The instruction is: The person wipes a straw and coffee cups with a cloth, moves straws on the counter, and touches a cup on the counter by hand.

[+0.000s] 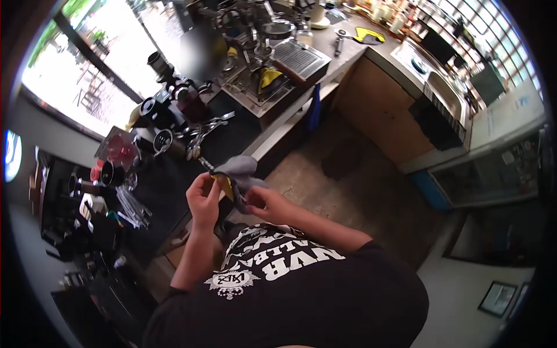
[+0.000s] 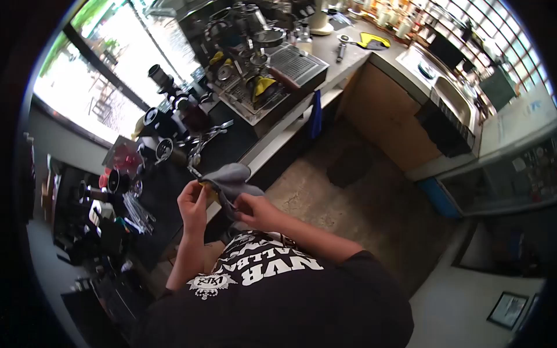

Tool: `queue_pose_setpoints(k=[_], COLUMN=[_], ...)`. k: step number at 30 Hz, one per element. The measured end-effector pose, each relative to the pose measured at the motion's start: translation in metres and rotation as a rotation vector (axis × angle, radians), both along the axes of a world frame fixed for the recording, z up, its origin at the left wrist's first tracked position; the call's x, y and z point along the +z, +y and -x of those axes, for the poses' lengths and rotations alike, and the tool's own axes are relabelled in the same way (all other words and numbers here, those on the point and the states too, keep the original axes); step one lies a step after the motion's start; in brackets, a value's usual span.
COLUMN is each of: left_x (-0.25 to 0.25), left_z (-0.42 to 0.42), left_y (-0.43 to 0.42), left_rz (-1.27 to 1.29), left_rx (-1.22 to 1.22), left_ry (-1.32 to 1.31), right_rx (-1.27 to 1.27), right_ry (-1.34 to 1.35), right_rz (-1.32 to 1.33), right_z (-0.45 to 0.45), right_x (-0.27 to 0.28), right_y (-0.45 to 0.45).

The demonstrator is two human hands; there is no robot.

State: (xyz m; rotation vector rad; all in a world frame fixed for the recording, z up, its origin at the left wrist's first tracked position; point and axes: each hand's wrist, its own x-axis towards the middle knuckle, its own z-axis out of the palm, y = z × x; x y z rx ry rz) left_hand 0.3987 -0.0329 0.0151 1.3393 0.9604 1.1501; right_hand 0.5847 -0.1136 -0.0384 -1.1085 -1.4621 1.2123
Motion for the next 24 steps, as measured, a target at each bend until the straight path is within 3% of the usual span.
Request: queue_pose_setpoints(k=[2, 11, 14, 16, 18, 21, 22, 24], left_x=[0.009, -0.004, -0.013, -0.014, -0.007, -0.04, -0.04, -0.067], left_z=[0.003, 0.027, 0.05, 0.07, 0.089, 0.142, 0.157, 0.204], left_y=[-0.002, -0.005, 0.003, 0.003, 0.002, -0.006, -0.007, -0.019], left_rz=[-0.022, -0.006, -0.042, -0.11, -0.189, -0.27, -0.223, -0.313], left_rx=[0.036, 0.23, 0.302, 0.405, 0.563, 0.543, 0.714, 0.967], left_ry=[0.004, -0.14, -0.384, -0.497, -0.623, -0.787, -0.626, 0.595], right_rx=[0.031, 0.178, 0.209, 0.107, 0.113, 0.054, 0.065, 0.106], right_ry=[-0.098, -0.201, -0.231, -0.063, -0.133, -0.24, -0.248, -0.386], right_rz=[0.119, 0.142, 0.178, 0.349, 0.371, 0.34, 0.344, 0.268], right_z=[-0.006, -0.005, 0.005, 0.013, 0.021, 0.042, 0.056, 0.09], right_x=[0.005, -0.018, -0.053, -0.086, -0.093, -0.112, -0.109, -0.103], right_y=[-0.003, 0.0, 0.002, 0.007, 0.017, 0.043, 0.054, 0.083])
